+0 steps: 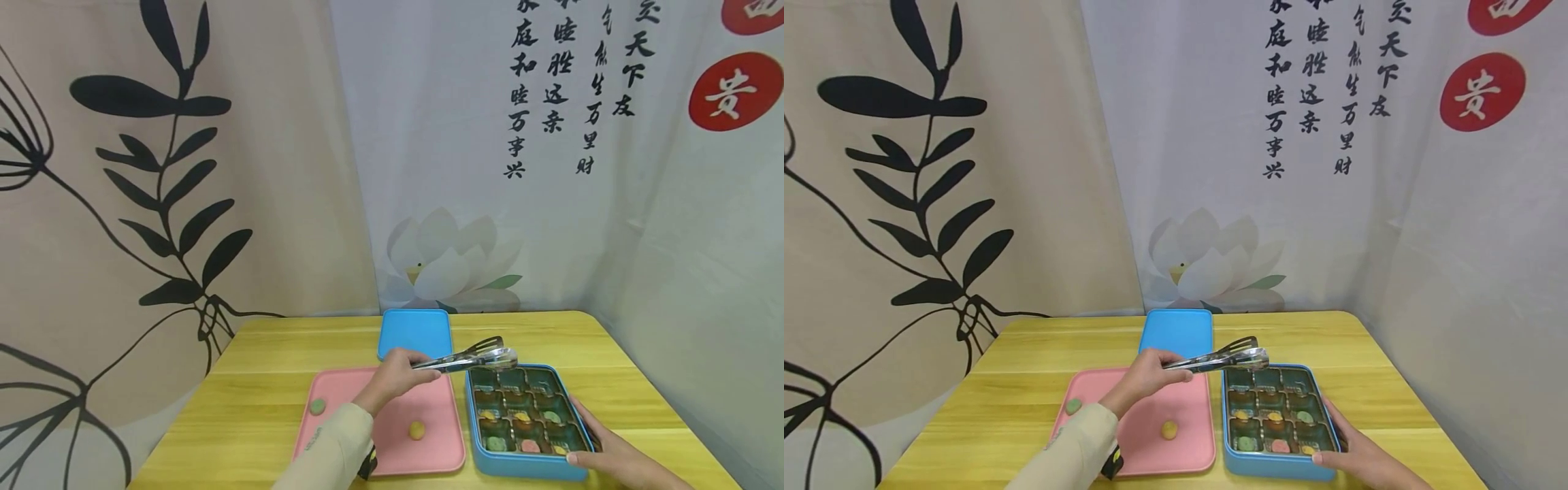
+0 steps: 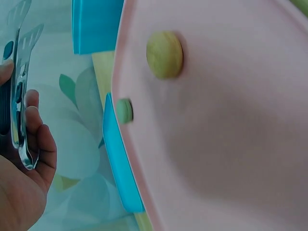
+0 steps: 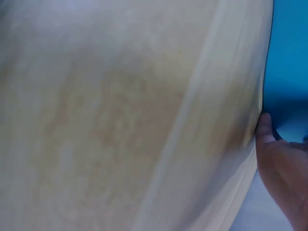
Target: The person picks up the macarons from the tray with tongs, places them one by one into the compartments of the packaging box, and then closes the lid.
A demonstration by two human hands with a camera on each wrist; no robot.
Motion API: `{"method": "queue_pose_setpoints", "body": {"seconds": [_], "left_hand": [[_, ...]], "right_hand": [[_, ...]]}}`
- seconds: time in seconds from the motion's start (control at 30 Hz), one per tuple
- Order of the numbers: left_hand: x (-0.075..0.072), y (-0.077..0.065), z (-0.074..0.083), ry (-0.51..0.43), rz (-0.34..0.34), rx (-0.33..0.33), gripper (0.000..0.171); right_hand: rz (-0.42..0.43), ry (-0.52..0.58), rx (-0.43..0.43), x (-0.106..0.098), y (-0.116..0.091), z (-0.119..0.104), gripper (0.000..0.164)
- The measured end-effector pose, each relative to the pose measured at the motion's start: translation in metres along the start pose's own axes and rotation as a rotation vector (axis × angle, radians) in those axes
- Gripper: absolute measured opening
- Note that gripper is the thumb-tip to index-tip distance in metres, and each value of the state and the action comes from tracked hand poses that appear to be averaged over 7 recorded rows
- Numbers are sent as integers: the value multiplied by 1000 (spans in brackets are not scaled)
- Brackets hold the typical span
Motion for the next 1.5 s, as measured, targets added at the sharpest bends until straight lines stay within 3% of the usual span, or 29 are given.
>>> {"method": "queue_pose_setpoints", "body": {"seconds": [0.43,0.77,0.97,1.5], "left_hand": [[-28,-11,-22,60,56,7,19],[-54,-27,-40,68,63,-12,24],[-68,-41,-51,62,69,-64,26],[-91,-69,-84,68,37,-93,40]], "right_hand": [[-13,-21,-26,0,-2,1,93],[-3,-34,-33,-1,-4,0,92],[6,-42,-26,-2,-4,0,92],[-2,16,-5,0,-2,-1,92]]}}
Point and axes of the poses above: each hand's wrist, its own y-axis towards the middle knuckle, its own x-axis out of the palm, z = x × y, the point moved 4 cm from there along y, towards the middle knuckle
